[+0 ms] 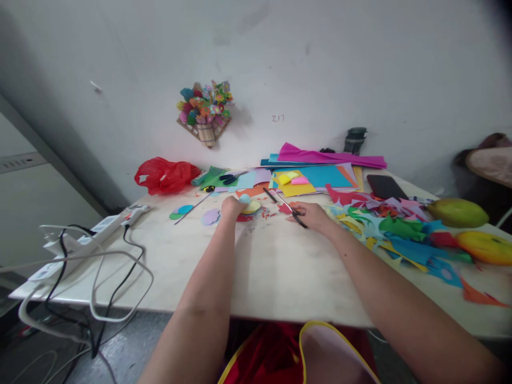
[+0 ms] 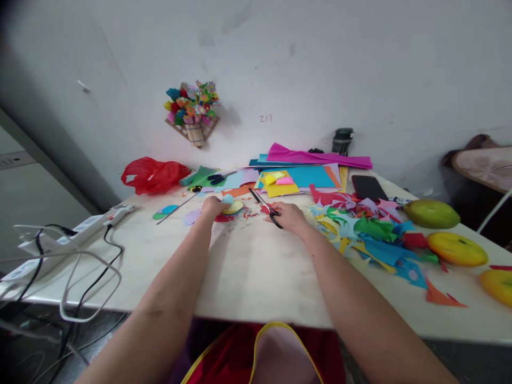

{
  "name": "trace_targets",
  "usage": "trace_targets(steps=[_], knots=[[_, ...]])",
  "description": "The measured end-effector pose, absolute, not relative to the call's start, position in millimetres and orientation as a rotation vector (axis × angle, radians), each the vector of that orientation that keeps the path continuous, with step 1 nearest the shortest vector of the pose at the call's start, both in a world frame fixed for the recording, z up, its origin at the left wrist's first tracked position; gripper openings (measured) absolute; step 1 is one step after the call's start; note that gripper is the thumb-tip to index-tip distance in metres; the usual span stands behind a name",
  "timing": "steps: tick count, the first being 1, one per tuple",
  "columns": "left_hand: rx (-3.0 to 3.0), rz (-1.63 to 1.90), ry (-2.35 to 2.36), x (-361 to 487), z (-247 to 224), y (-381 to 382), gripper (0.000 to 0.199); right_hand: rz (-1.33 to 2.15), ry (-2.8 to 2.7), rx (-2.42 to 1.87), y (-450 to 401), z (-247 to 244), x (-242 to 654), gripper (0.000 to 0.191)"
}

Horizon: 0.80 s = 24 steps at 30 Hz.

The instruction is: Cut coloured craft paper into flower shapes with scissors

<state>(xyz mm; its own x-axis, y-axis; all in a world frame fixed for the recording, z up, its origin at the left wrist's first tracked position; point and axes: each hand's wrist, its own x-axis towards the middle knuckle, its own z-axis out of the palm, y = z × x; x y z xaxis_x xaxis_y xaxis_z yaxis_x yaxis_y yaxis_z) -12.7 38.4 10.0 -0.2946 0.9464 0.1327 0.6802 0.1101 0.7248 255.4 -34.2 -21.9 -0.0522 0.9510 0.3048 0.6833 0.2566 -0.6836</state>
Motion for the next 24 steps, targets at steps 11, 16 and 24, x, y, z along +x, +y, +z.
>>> trace_targets(steps=[11,16,24], knots=[[1.609,0.991,2.144,-2.9,5.3,25.3,0.012,0.445,-1.821,-1.503,-31.9,-25.2,256.9,0.029],[1.526,1.331,1.895,-2.6,-1.8,30.7,0.018,0.459,-1.824,-1.516,-31.1,-25.9,257.4,0.029],[1.162,1.507,1.018,17.7,-0.5,24.0,0.034,0.385,-1.99,-1.599,-47.5,-7.5,251.4,0.032]])
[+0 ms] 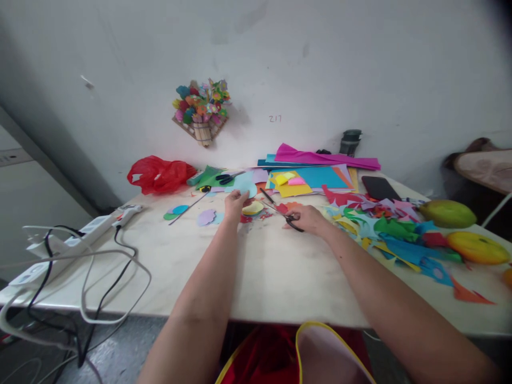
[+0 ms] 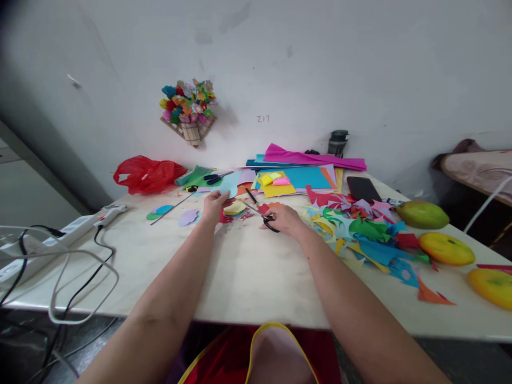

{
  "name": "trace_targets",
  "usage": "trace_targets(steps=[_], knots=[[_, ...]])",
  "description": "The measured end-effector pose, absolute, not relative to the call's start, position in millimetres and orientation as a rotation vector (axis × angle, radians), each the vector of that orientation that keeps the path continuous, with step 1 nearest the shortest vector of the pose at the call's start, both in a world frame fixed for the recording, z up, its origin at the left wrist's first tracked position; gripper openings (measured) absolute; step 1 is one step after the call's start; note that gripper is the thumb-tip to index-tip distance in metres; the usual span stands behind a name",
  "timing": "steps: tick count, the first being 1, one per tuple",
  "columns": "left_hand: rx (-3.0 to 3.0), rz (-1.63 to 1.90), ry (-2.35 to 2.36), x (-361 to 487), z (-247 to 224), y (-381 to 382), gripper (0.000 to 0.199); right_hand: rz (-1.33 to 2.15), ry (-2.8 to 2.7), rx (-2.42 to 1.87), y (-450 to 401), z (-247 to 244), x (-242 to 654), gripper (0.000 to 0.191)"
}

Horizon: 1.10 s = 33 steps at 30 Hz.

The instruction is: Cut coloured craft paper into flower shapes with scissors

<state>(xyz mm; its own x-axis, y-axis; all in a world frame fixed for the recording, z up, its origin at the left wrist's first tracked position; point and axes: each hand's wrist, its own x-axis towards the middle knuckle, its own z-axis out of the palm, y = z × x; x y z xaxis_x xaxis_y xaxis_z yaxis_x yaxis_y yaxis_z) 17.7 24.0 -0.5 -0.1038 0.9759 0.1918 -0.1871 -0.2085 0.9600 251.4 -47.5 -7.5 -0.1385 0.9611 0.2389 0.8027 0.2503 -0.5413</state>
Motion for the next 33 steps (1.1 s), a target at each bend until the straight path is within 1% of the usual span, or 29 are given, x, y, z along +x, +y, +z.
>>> trace_targets(steps=[4,11,14,16,17,21,25,29,31,33], knots=[[1.14,1.436,0.91,26.5,2.4,17.7,0.041,0.307,-2.102,-1.611,-52.6,1.7,245.6,0.03],[1.208,1.378,0.811,40.1,-1.9,18.1,0.035,0.108,-2.306,-1.574,-52.3,4.1,238.3,0.031],[1.23,1.324,0.793,44.9,-4.0,16.5,0.036,0.216,-2.265,-1.428,-49.2,1.3,243.2,0.028],[1.227,1.285,0.791,47.6,-5.8,15.4,0.037,0.331,-2.155,-1.336,-45.0,-1.0,250.2,0.026],[1.226,1.266,0.792,48.7,-6.8,15.0,0.037,0.33,-2.061,-1.339,-42.5,-2.2,254.4,0.024],[1.24,1.182,0.785,51.7,-11.0,13.4,0.036,0.176,-1.747,-1.618,-33.3,-5.7,270.3,0.021],[1.223,1.123,0.801,54.5,-15.0,11.0,0.033,0.104,-1.752,-1.909,-31.2,-6.8,274.2,0.027],[1.191,1.108,0.836,56.9,-15.3,7.1,0.026,-0.011,-1.92,-1.952,-31.1,-8.9,270.1,0.037],[1.189,1.092,0.841,57.3,-13.2,4.4,0.023,-0.049,-1.967,-1.956,-31.1,-9.9,268.0,0.037],[1.187,1.082,0.86,57.4,-10.2,1.5,0.02,-0.059,-1.993,-1.952,-31.6,-9.6,265.6,0.033]])
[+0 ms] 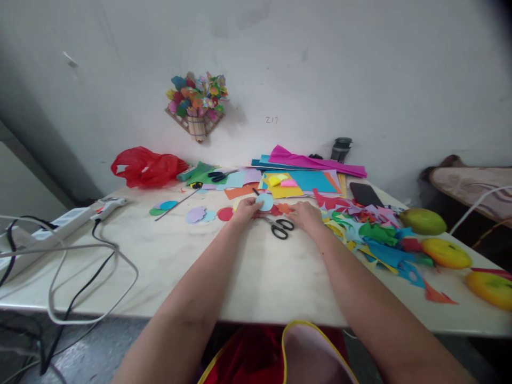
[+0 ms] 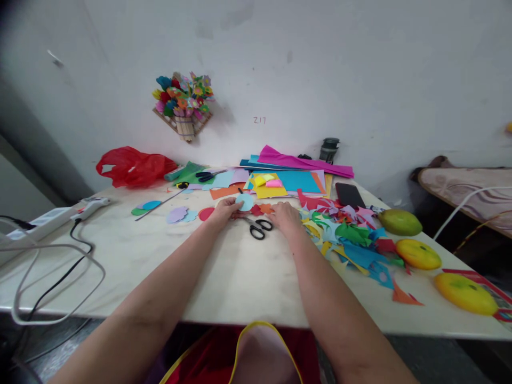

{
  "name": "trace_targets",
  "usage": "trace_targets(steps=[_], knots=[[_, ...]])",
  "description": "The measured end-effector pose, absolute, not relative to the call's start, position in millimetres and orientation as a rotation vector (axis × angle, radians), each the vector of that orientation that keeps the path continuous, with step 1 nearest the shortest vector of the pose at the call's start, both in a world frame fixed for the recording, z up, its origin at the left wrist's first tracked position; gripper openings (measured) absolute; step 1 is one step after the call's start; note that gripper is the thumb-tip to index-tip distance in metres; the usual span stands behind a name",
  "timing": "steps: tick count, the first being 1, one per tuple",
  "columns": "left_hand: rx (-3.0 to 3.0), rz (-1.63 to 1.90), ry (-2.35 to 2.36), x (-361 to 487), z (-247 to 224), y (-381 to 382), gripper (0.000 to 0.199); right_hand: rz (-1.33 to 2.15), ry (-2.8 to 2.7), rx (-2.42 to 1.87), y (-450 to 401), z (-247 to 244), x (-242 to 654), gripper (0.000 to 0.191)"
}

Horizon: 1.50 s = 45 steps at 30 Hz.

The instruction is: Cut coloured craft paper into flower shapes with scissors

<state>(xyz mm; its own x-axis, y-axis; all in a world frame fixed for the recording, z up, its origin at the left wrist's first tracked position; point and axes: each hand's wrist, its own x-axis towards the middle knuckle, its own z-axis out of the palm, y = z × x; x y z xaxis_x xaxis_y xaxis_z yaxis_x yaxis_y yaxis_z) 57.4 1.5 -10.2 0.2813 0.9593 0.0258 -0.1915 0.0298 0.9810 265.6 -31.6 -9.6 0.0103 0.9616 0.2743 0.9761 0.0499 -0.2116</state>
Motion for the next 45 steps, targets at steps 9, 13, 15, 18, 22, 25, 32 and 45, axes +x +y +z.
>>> trace_targets(steps=[9,13,15,18,22,25,32,45], knots=[[1.221,1.051,0.927,58.4,-4.0,-3.7,0.017,-0.302,-2.134,-2.063,-31.2,-5.0,249.4,0.028],[1.227,1.062,0.907,58.9,-7.3,-0.8,0.017,-0.354,-2.132,-2.059,-27.2,-9.9,248.8,0.03],[1.227,1.066,0.92,59.5,-8.7,1.0,0.018,-0.369,-2.129,-2.05,-24.7,-13.4,249.9,0.031],[1.233,1.059,0.937,60.1,-9.9,3.0,0.02,-0.387,-2.116,-2.042,-21.3,-17.6,251.1,0.033],[1.225,1.061,0.935,59.5,-11.2,4.5,0.02,-0.378,-2.113,-2.05,-18.7,-19.0,251.4,0.035],[1.232,1.07,0.924,58.7,-12.8,5.5,0.023,-0.371,-2.111,-2.054,-18.0,-18.0,251.4,0.033],[1.225,1.069,0.916,58.5,-13.9,6.4,0.019,-0.348,-2.101,-2.069,-15.1,-18.8,251.7,0.033],[1.219,1.052,0.923,57.9,-13.1,6.0,0.01,-0.178,-1.85,-2.058,-24.3,-9.8,254.0,0.029]])
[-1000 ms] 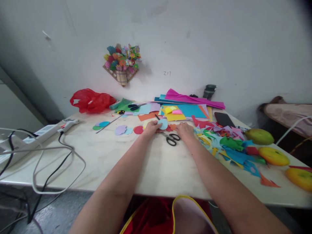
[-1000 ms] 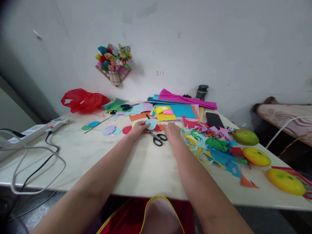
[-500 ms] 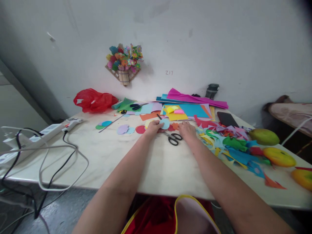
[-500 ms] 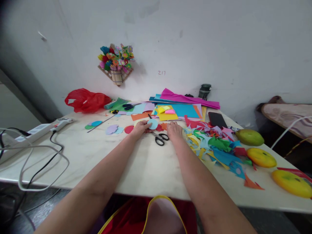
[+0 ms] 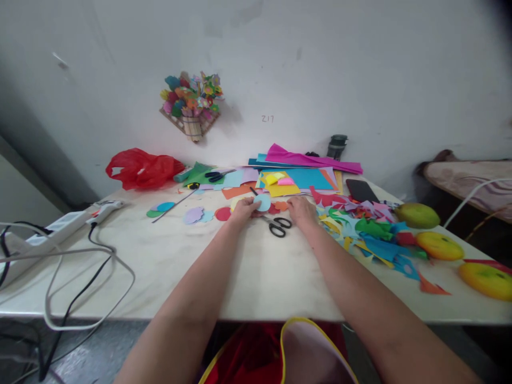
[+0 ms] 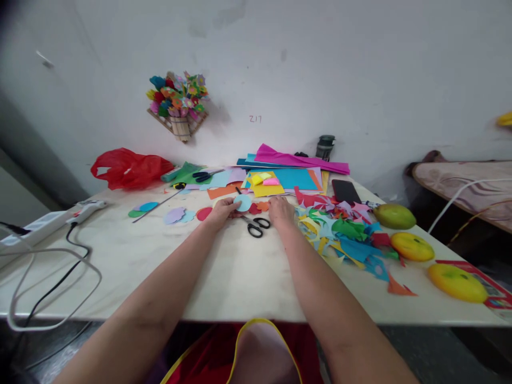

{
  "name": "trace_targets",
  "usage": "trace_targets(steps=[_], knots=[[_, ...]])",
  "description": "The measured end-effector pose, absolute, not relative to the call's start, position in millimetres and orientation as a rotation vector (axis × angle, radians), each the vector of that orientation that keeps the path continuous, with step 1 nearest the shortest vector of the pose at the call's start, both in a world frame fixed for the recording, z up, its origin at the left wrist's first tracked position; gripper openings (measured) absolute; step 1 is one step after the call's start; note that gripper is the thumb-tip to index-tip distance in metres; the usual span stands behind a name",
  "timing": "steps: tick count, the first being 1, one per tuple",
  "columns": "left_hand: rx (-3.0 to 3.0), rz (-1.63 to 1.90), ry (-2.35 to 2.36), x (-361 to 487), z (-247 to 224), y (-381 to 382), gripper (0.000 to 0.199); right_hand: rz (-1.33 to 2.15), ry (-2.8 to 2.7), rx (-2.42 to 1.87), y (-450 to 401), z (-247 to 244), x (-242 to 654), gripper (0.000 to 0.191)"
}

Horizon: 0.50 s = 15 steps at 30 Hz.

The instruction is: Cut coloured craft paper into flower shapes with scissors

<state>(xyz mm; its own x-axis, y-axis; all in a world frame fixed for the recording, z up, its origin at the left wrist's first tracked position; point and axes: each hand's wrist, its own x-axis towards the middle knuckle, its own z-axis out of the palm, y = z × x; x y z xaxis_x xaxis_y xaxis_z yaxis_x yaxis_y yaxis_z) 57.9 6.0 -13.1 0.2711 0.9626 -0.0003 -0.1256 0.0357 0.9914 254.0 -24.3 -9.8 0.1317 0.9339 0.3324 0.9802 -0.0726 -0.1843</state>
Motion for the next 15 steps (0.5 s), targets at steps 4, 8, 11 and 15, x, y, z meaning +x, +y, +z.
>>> trace_targets(steps=[4,8,11,15], knots=[[1.213,1.06,0.911,57.9,-14.8,8.3,0.01,-0.185,-1.948,-2.03,-23.9,-12.0,254.1,0.032],[1.22,1.073,0.916,57.8,-13.3,7.0,0.016,-0.23,-2.004,-2.037,-21.6,-15.5,252.4,0.025],[1.224,1.071,0.912,57.3,-15.0,8.7,0.02,-0.256,-1.946,-2.018,-21.3,-16.5,254.1,0.025],[1.246,1.054,0.892,56.3,-19.2,12.9,0.028,-0.328,-1.833,-1.876,-23.4,-14.8,256.0,0.025]])
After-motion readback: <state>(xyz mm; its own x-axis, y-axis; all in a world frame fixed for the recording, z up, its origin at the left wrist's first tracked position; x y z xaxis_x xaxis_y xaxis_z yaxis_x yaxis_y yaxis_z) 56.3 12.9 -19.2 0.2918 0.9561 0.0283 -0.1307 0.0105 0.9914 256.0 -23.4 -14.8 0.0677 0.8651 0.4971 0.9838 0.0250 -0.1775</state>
